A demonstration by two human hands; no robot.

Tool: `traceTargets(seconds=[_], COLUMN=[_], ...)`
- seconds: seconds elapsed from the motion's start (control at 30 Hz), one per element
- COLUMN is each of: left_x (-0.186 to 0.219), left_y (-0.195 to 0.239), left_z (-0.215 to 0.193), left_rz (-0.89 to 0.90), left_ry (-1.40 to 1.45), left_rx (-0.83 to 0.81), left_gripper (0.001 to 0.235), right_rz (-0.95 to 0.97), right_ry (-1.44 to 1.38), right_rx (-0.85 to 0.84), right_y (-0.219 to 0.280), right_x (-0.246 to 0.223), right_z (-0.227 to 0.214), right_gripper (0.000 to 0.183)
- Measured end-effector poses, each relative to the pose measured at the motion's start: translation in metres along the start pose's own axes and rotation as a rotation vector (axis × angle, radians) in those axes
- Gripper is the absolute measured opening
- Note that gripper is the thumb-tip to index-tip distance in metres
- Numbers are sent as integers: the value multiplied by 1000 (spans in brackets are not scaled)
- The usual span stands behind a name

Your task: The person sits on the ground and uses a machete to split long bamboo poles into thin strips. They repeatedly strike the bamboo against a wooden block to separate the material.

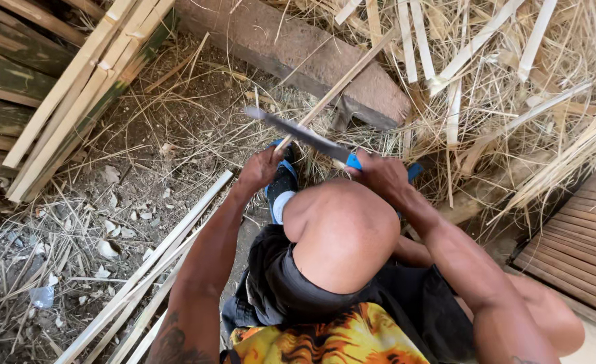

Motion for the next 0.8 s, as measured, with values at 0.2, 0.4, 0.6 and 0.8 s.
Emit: traceTargets(seconds=[0.2, 0.4, 0.6, 0.8], left_x=[10, -1, 12, 26], left_y=[-7, 5, 15, 25], left_z=[-3, -4, 0, 1], left_rz=[65, 35, 14, -100], left_ry=[-51, 4, -303, -421], left_rx=[104, 50, 143, 111], left_gripper=[42, 39, 32, 30], right_rz=[307, 166, 355, 0], right_ry=[21, 137, -242, 41], right_rx=[156, 54, 170, -193], right_y=[-40, -18, -7, 18], right_x=[62, 59, 59, -9], right_z=[-50, -51, -63, -29], right_gripper=[50, 55, 44, 48])
Point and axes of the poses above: each hand's wrist, its own y-axis away from the middle knuckle, its own z-axis out of the palm, x = y × z, the point moved 2 cm from there along -y, towards the middle knuckle, and after that the axes turned 5 degrees about x, right-handed, at the moved point
